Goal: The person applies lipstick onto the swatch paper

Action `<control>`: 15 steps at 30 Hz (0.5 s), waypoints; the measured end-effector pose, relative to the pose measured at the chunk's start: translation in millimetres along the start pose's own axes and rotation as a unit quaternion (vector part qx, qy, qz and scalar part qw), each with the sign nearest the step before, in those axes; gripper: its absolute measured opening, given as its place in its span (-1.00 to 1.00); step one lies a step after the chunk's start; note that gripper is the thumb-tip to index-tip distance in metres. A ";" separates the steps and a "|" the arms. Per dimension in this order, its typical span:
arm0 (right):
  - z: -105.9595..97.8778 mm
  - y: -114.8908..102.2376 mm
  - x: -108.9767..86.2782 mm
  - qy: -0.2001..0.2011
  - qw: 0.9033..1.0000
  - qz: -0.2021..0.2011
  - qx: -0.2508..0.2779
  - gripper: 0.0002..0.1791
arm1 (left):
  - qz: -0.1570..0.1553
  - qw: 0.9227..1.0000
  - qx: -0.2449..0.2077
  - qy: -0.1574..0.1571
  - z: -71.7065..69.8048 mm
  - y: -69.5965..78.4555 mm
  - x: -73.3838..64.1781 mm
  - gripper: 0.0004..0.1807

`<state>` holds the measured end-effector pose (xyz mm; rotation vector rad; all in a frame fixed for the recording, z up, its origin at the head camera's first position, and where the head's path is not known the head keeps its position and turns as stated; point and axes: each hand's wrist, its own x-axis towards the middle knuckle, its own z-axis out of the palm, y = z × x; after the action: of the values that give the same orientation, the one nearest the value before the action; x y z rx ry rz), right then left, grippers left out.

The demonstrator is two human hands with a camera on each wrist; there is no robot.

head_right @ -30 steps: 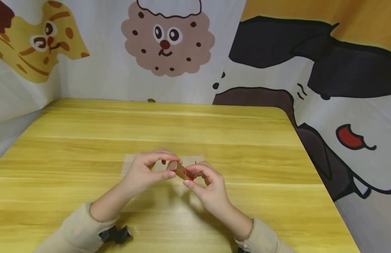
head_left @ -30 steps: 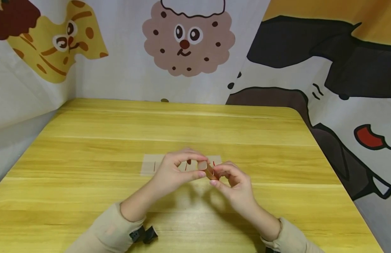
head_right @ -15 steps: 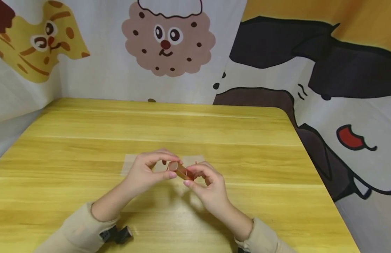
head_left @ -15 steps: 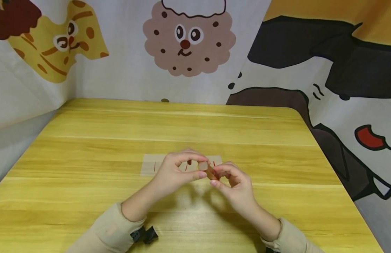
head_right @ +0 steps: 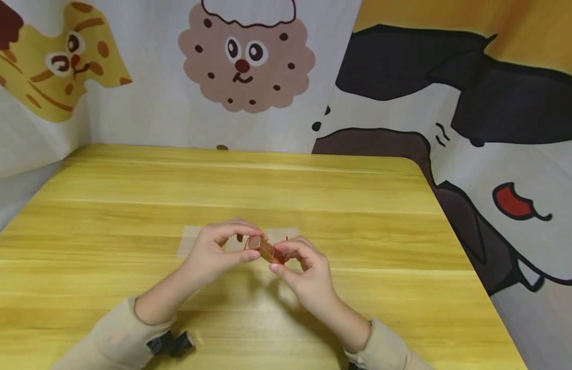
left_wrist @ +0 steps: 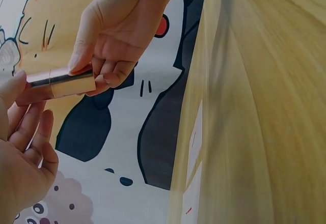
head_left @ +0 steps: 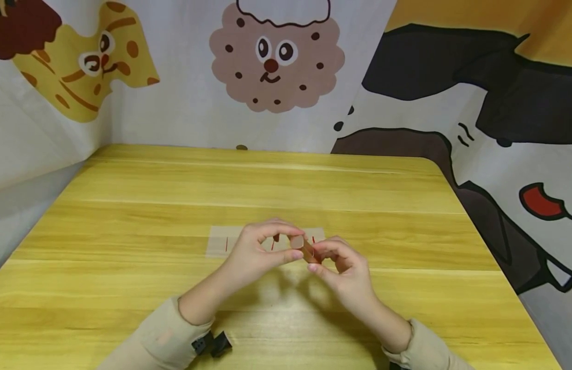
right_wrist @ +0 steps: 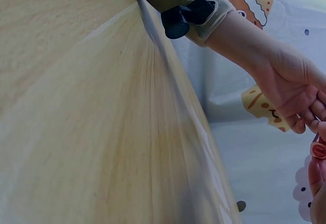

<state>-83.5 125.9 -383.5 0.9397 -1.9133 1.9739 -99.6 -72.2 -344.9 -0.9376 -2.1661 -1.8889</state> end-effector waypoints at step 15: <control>1.2 -11.0 4.6 -0.006 0.998 0.030 -0.051 -0.60 | -0.001 1.000 0.016 0.008 0.1 27.8 3.2 -0.74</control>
<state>-80.3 124.9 -372.1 0.8786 -2.0493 1.8875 -87.8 -70.2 -319.6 -0.9109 -2.1815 -1.8516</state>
